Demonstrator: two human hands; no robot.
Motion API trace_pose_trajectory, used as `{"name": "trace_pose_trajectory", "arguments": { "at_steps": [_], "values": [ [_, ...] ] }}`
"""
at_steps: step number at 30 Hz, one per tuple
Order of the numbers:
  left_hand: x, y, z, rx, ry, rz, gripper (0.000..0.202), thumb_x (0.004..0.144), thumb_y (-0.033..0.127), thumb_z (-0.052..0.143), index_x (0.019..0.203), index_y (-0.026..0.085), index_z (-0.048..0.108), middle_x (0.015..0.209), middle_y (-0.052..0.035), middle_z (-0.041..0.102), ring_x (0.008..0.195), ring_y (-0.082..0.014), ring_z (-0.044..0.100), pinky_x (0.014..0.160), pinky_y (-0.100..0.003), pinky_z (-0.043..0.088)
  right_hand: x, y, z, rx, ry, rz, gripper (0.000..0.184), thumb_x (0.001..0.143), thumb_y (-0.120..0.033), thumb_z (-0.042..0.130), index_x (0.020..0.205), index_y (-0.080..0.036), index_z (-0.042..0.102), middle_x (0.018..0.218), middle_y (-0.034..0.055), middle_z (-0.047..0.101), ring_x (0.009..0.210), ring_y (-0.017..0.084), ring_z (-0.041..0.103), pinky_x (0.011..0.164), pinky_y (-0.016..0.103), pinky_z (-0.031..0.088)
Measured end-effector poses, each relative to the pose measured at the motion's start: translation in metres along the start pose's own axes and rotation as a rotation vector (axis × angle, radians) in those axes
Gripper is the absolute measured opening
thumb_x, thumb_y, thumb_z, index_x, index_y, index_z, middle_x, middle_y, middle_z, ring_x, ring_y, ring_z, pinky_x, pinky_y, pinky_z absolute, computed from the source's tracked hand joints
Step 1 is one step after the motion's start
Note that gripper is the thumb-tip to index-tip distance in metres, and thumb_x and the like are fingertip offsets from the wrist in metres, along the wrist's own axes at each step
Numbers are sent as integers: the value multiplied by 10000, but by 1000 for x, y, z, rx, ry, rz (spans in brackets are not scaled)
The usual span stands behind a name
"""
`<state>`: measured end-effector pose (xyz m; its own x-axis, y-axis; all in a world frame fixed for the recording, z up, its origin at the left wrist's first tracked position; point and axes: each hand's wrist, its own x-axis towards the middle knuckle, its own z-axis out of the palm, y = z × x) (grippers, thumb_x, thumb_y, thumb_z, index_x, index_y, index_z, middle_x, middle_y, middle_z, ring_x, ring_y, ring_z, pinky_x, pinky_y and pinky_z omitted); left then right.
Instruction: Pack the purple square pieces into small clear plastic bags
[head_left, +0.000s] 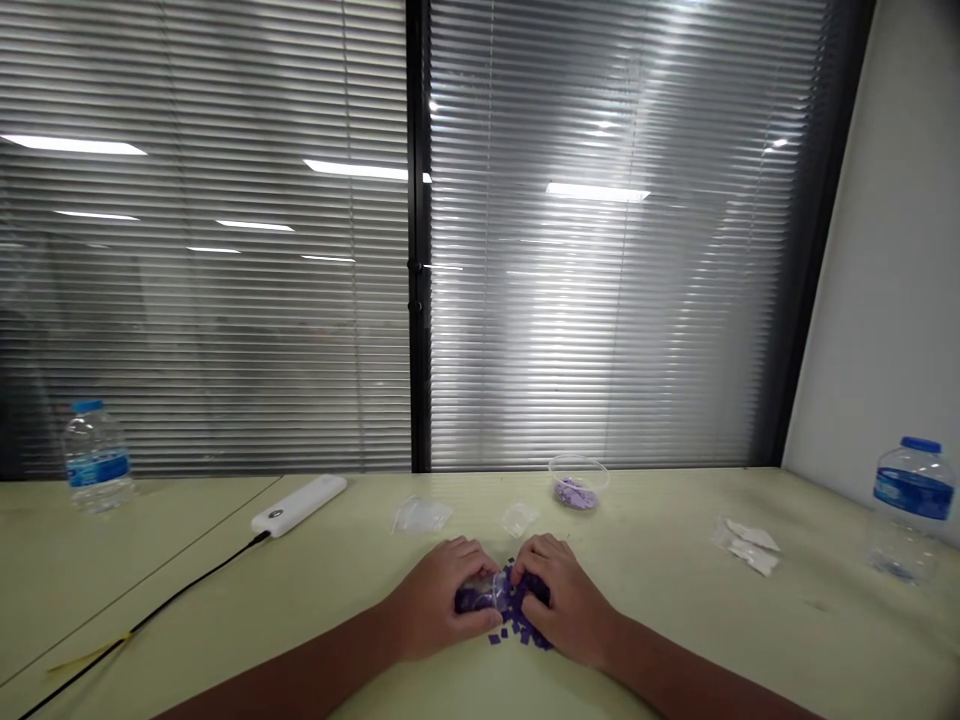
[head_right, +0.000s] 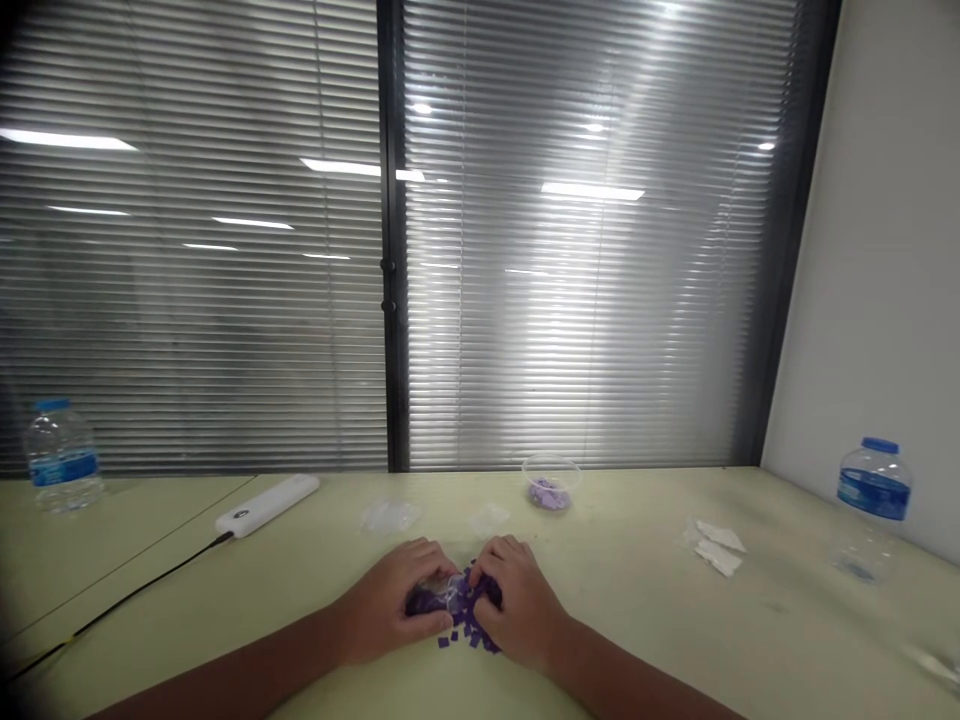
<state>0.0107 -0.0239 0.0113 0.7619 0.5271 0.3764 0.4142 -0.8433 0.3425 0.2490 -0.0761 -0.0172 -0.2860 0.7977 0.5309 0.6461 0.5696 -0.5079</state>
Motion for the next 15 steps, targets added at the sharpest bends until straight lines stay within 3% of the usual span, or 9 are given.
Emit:
{"name": "trace_pose_trajectory", "arguments": {
  "at_steps": [15],
  "values": [
    [1,1,-2,0,-16,3,320,848,456,805,1044,242,668,966,-26,656,914,-262,600,817,-343,441,0,3,0,0,-38,-12,243,777,-86,622,953,-242,683,990,28,654,1003,246,590,934,381,427]
  ]
}}
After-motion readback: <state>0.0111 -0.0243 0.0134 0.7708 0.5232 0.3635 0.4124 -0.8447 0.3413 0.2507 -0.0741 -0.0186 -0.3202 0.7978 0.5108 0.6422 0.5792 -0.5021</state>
